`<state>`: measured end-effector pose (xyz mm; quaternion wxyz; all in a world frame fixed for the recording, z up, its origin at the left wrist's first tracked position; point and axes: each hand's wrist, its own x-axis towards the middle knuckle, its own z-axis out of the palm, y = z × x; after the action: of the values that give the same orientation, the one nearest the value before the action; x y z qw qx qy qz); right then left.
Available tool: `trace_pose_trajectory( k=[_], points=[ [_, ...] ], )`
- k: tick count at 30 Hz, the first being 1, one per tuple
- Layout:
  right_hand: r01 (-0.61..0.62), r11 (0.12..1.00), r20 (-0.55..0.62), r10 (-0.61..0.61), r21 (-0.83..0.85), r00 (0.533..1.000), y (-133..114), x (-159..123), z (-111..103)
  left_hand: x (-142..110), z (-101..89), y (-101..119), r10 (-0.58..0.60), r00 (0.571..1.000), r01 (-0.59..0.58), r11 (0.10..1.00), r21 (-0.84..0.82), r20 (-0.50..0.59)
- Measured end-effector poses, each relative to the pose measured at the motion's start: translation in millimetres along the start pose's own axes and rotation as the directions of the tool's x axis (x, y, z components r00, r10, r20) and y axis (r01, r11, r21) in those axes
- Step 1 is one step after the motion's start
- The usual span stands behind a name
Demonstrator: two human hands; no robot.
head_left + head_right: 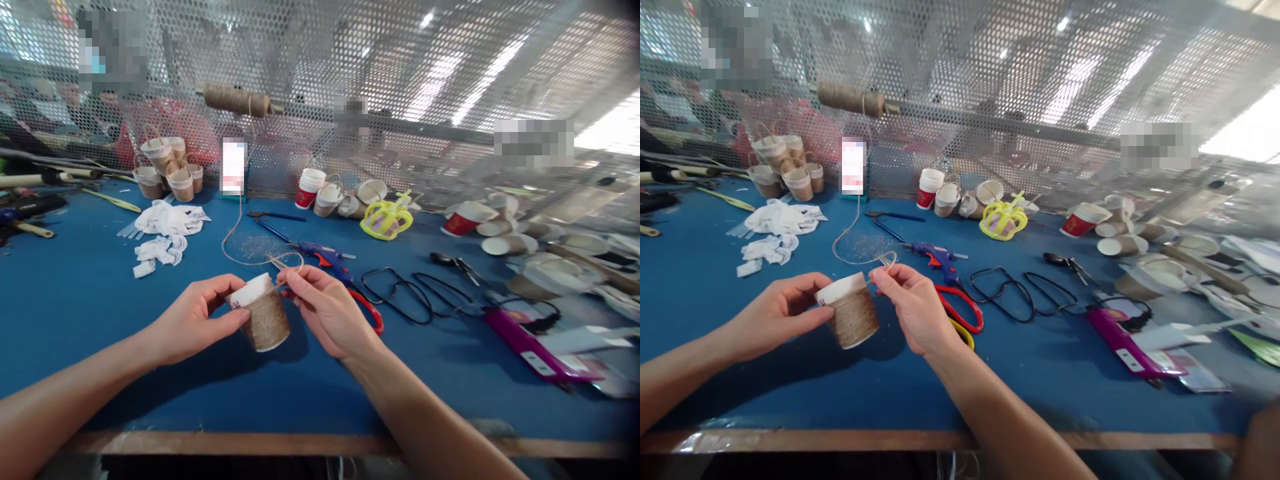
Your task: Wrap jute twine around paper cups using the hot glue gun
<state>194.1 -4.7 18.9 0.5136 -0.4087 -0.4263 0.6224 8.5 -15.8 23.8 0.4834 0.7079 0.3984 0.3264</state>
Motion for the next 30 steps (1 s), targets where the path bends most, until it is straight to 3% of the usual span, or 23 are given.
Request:
trace_pose_trajectory(
  k=[11,25,30],
  points=[
    [0.026,0.994,-0.06,-0.033,-0.109,0.998,1,-3,-1,-1,0.8,2,-0.023,1.0,0.023,0.999,-0.025,-0.002],
    [-0.013,0.991,0.034,0.018,-0.134,0.999,7,-7,5,-4,0.6,-2,0.068,0.998,-0.066,0.992,-0.103,0.015],
    [0.009,0.963,0.046,0.003,-0.269,0.999,12,-6,6,-5,0.1,-3,0.09,0.996,-0.087,0.99,-0.107,0.023]
  ],
)
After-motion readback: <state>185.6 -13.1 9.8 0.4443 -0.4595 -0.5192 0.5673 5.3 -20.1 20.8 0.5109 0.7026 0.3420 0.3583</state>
